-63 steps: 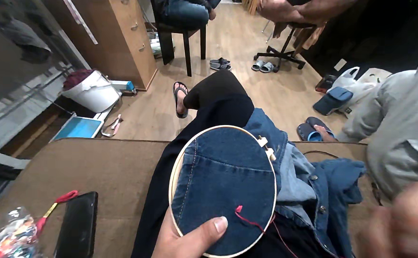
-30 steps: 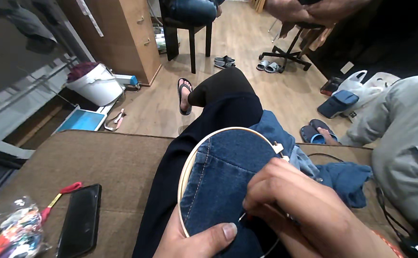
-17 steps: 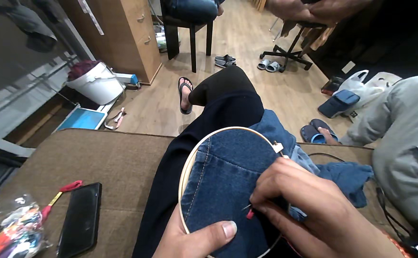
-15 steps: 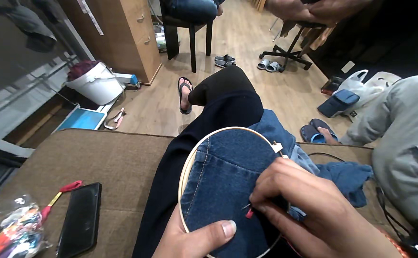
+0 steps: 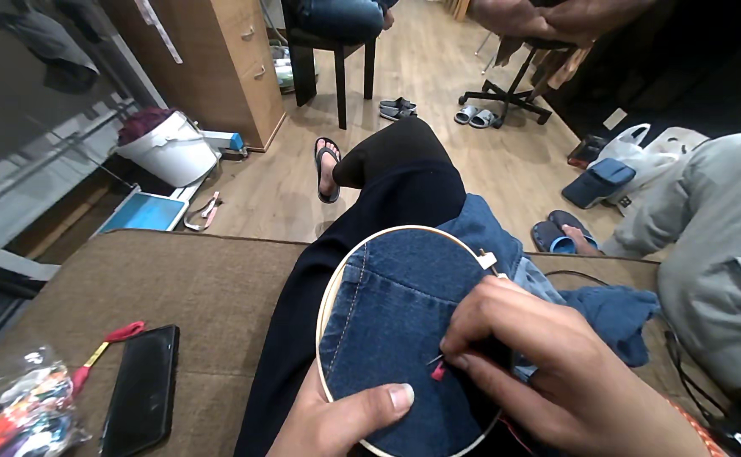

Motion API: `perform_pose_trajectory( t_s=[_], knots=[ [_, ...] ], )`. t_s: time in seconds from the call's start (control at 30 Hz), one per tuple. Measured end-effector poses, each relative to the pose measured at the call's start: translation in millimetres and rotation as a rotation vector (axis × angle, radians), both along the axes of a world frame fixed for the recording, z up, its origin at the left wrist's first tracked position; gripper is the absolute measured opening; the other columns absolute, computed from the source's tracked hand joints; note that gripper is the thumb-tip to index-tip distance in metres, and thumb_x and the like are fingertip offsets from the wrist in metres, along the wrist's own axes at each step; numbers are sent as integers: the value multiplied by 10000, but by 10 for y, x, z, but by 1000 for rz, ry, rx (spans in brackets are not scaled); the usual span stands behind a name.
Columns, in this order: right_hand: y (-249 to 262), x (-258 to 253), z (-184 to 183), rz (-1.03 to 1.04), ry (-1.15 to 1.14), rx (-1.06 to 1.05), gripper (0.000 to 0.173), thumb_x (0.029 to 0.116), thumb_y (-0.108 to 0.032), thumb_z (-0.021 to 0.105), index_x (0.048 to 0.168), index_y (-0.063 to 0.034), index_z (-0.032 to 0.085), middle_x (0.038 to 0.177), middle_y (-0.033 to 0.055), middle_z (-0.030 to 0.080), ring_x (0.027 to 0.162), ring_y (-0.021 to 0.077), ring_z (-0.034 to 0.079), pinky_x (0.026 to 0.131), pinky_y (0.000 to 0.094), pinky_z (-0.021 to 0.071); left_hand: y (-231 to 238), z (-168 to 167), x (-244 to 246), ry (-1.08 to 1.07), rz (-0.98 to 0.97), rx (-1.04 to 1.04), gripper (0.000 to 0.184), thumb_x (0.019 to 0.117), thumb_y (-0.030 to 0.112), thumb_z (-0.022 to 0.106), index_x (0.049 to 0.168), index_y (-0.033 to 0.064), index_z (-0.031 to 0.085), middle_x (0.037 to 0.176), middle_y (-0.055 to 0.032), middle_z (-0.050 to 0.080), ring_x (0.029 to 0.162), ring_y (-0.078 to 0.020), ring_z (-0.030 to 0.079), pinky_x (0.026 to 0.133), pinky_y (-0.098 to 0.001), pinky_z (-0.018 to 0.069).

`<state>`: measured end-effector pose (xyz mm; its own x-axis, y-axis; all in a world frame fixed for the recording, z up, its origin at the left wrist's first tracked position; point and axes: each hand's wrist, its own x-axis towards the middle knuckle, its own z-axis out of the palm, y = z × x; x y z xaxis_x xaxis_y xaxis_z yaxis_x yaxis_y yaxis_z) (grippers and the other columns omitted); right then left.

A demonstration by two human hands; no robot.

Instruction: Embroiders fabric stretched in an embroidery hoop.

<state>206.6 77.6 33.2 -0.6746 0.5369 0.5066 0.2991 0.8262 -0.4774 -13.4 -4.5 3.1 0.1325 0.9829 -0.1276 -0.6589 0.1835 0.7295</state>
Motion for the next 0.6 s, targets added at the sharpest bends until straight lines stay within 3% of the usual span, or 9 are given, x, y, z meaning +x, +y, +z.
perform_pose_trajectory(
  t_s=[0.3,0.43,0.5,0.6],
  knots=[
    [-39,4,62,-4,-1,33,127,1028,-221,592,1004,-142,689,908,-43,678,890,45,618,789,210,492,23,2,-84,-60,-32,44,341,868,-117,644,1149,77,647,1030,-89,778,943,-170,760,880,-369,627],
    [-61,43,155,-39,14,29,105,1021,-242,618,1004,-176,698,1013,-49,655,984,14,619,839,165,525,-10,39,-117,-3,-39,89,357,879,-107,649,1168,104,649,1051,-50,778,959,-136,754,895,-340,621],
    [-57,78,227,-81,17,51,91,1017,-245,622,996,-200,698,1001,-71,600,959,-22,590,813,121,516,-27,47,-125,9,-45,109,367,886,-108,648,1185,104,636,1067,-44,776,975,-129,749,904,-332,617],
    [-47,100,294,-75,-3,122,103,1033,-232,600,1013,-200,695,922,-72,584,915,1,564,793,139,473,-33,47,-120,18,-39,110,382,882,-114,651,1197,101,617,1076,-43,774,983,-132,748,910,-333,616]
  ],
)
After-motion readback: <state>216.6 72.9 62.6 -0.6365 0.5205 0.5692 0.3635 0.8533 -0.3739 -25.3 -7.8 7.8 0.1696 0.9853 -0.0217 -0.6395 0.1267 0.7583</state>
